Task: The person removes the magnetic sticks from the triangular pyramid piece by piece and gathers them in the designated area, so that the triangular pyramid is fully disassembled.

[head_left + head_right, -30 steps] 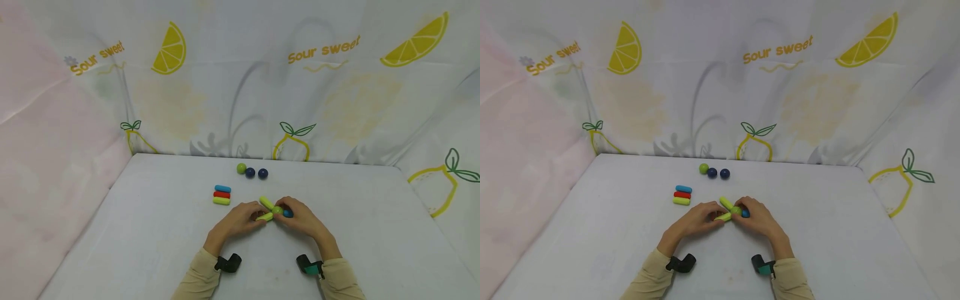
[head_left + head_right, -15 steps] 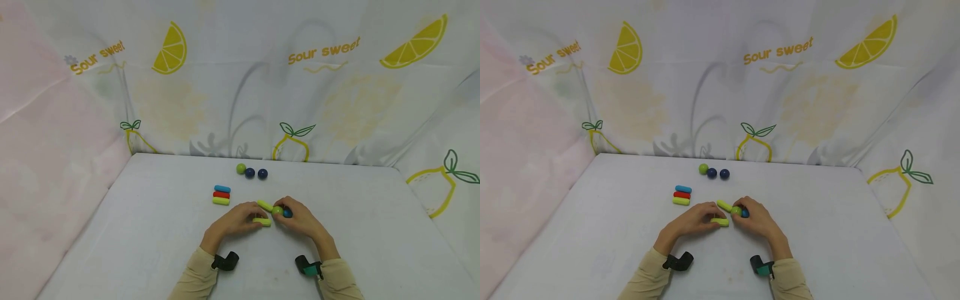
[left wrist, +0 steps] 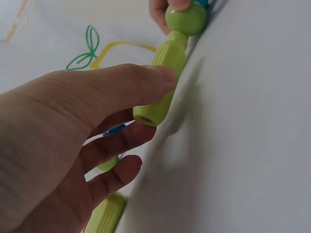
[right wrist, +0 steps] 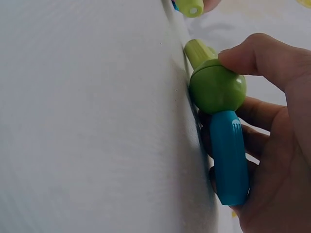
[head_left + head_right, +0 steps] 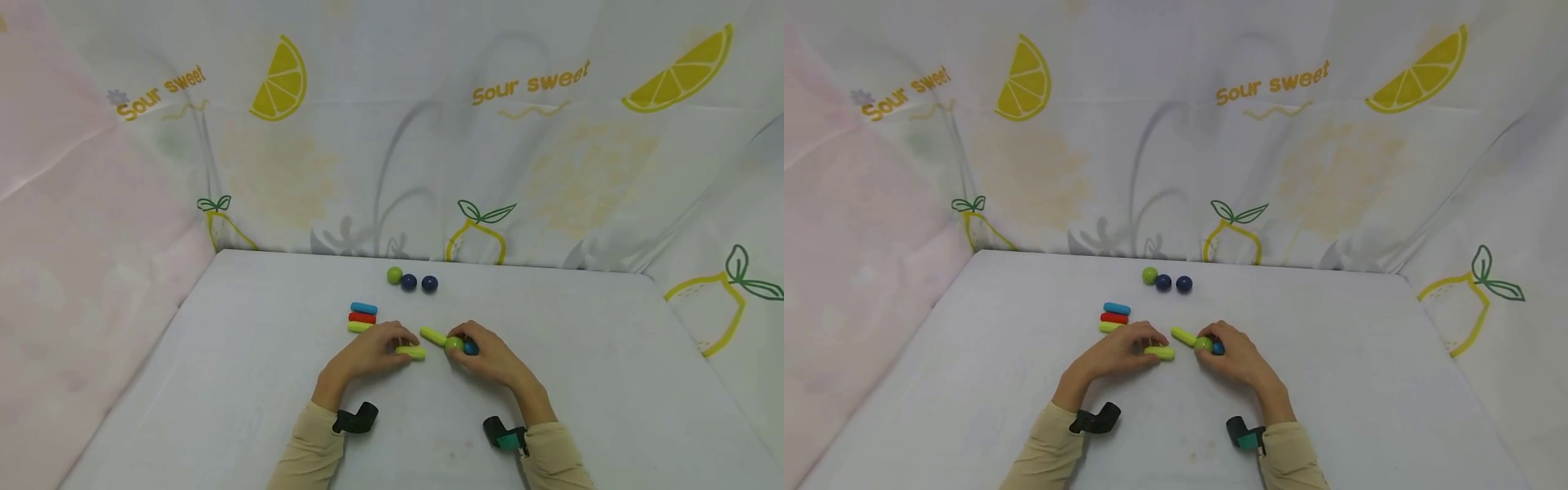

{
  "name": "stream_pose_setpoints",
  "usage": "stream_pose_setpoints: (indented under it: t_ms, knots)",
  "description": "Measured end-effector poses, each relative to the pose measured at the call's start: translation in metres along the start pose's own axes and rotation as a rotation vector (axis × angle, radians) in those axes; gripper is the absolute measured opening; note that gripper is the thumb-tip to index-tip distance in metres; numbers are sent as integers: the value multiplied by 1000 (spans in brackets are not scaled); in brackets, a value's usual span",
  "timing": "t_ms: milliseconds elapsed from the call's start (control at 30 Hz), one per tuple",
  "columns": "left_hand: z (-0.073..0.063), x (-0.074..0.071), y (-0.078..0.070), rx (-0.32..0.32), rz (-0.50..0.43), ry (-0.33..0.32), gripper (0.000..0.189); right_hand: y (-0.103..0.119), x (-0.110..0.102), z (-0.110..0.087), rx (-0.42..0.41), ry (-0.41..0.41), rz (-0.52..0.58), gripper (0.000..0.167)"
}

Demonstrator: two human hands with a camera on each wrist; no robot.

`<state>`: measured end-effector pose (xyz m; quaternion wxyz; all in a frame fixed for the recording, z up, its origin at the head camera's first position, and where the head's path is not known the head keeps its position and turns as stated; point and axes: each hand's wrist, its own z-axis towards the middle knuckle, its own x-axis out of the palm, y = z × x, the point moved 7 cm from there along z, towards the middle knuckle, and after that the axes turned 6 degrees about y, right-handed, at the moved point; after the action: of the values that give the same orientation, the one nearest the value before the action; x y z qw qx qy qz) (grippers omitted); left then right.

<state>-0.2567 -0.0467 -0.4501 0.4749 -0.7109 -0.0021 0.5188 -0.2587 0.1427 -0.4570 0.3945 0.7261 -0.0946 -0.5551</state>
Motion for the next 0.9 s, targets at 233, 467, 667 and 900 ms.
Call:
stream_pose_setpoints:
  t_ms: [233, 467, 667, 900]
  knots:
    - [-9, -13, 5, -30, -90, -20, 20, 1, 1, 1, -22, 9, -9, 24]
    - [-20, -30, 14, -51, -78, -80, 20, -1, 0, 1, -21, 9, -6, 25]
    - [-33, -44, 28, -74, -69, -135, 20, -2, 0, 0, -16, 19, 18, 26]
    - [-48, -56, 45, -148, -75, -176, 17, -3, 0, -1, -11, 23, 27, 26]
